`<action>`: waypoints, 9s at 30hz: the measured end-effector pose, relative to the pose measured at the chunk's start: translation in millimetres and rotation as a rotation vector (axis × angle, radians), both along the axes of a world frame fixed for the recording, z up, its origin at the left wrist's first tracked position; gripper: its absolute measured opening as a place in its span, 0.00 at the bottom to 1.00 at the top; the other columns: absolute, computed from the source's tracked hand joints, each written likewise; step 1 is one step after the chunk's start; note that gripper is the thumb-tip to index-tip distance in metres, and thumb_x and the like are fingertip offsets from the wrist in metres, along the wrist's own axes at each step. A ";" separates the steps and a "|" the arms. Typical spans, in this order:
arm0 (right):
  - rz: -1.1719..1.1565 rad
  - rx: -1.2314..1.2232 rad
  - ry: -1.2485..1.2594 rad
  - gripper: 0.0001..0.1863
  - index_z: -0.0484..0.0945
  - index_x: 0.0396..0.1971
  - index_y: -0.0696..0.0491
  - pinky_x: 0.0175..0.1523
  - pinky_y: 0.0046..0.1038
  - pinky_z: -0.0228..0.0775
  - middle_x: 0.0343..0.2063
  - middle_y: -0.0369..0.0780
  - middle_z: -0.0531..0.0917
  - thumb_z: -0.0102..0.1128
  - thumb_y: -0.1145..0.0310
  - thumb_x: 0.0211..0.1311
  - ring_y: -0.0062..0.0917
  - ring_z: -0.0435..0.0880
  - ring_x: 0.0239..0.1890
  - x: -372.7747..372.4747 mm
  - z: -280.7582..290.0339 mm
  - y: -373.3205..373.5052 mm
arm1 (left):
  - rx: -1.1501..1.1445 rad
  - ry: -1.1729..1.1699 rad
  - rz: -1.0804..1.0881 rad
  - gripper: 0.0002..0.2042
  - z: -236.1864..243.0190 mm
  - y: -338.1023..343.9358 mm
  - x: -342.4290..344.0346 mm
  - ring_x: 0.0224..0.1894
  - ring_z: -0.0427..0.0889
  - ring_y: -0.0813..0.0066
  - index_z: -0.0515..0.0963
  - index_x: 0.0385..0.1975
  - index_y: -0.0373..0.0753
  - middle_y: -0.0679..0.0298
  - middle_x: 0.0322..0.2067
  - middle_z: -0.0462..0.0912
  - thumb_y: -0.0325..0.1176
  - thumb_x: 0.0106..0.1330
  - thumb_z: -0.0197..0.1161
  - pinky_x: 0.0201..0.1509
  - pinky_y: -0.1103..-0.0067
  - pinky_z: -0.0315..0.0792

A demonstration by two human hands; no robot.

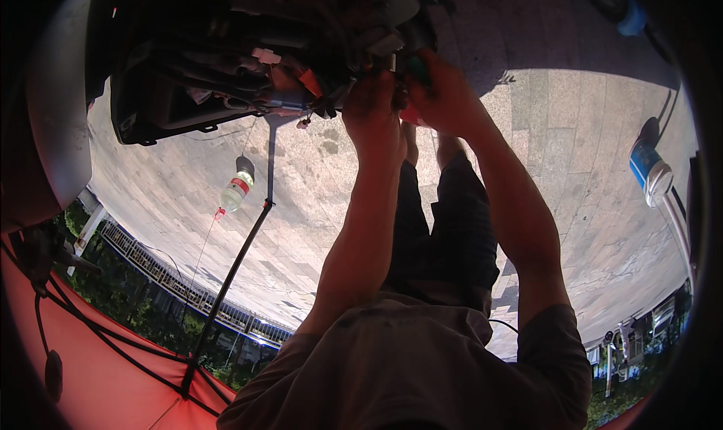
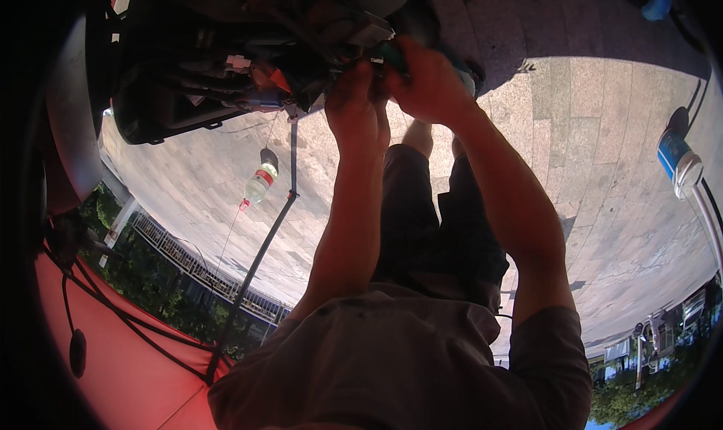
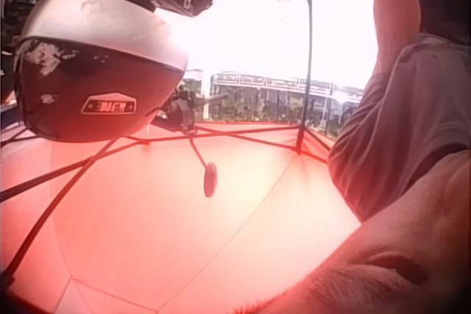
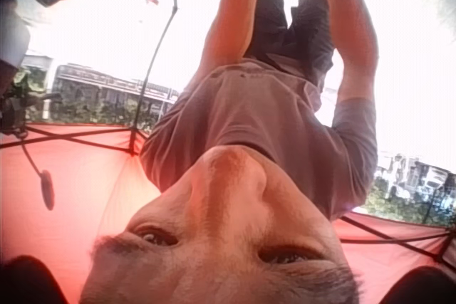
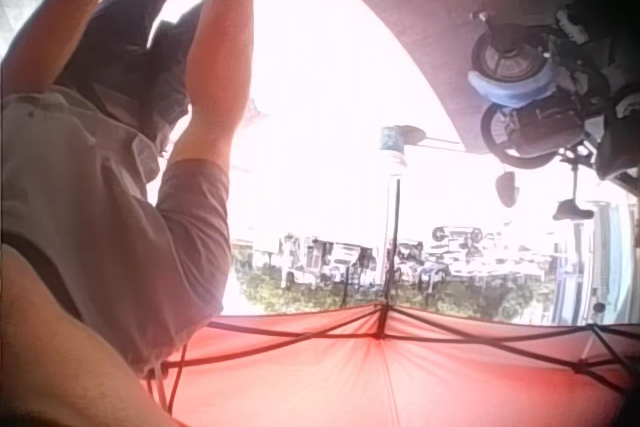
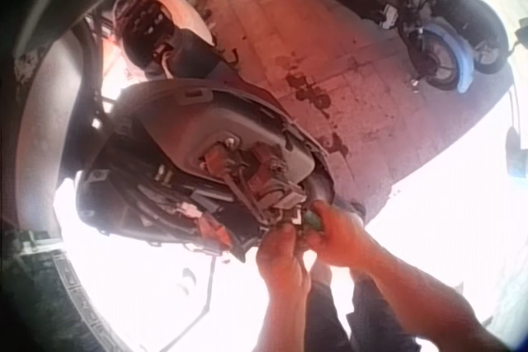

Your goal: The person works on the exposed wiring and internal components of a scooter's handlebar area using a screwdriver. They manipulate wires and tighten connections within the housing, then test the scooter's controls by pressing buttons on the handlebar.

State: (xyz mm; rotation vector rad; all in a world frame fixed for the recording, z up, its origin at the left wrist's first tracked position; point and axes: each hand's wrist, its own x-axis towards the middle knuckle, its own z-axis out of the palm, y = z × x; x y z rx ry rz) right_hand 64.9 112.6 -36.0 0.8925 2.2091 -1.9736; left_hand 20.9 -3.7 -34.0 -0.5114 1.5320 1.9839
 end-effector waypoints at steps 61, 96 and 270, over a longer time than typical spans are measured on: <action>-0.210 0.045 0.152 0.08 0.74 0.34 0.57 0.33 0.29 0.73 0.24 0.48 0.81 0.59 0.70 0.56 0.34 0.84 0.30 2.1 9.2 17.4 | 0.952 -0.393 0.139 0.10 -16.7 12.9 -14.4 0.39 0.75 0.73 0.75 0.45 0.46 0.65 0.43 0.78 0.30 0.65 0.54 0.43 0.77 0.68; -0.095 0.012 0.085 0.11 0.73 0.40 0.54 0.35 0.29 0.73 0.27 0.45 0.82 0.57 0.67 0.58 0.33 0.84 0.31 4.5 14.6 13.4 | 0.263 0.007 0.140 0.14 3.5 39.9 9.2 0.49 0.73 0.66 0.69 0.46 0.34 0.58 0.45 0.75 0.38 0.71 0.46 0.56 0.72 0.68; -0.007 -0.449 -0.172 0.08 0.79 0.34 0.56 0.40 0.24 0.72 0.29 0.37 0.83 0.61 0.70 0.55 0.18 0.79 0.32 3.9 -10.4 20.2 | 0.070 -0.078 -0.204 0.13 9.4 -12.2 3.9 0.35 0.80 0.73 0.71 0.46 0.37 0.62 0.34 0.80 0.25 0.61 0.59 0.39 0.79 0.72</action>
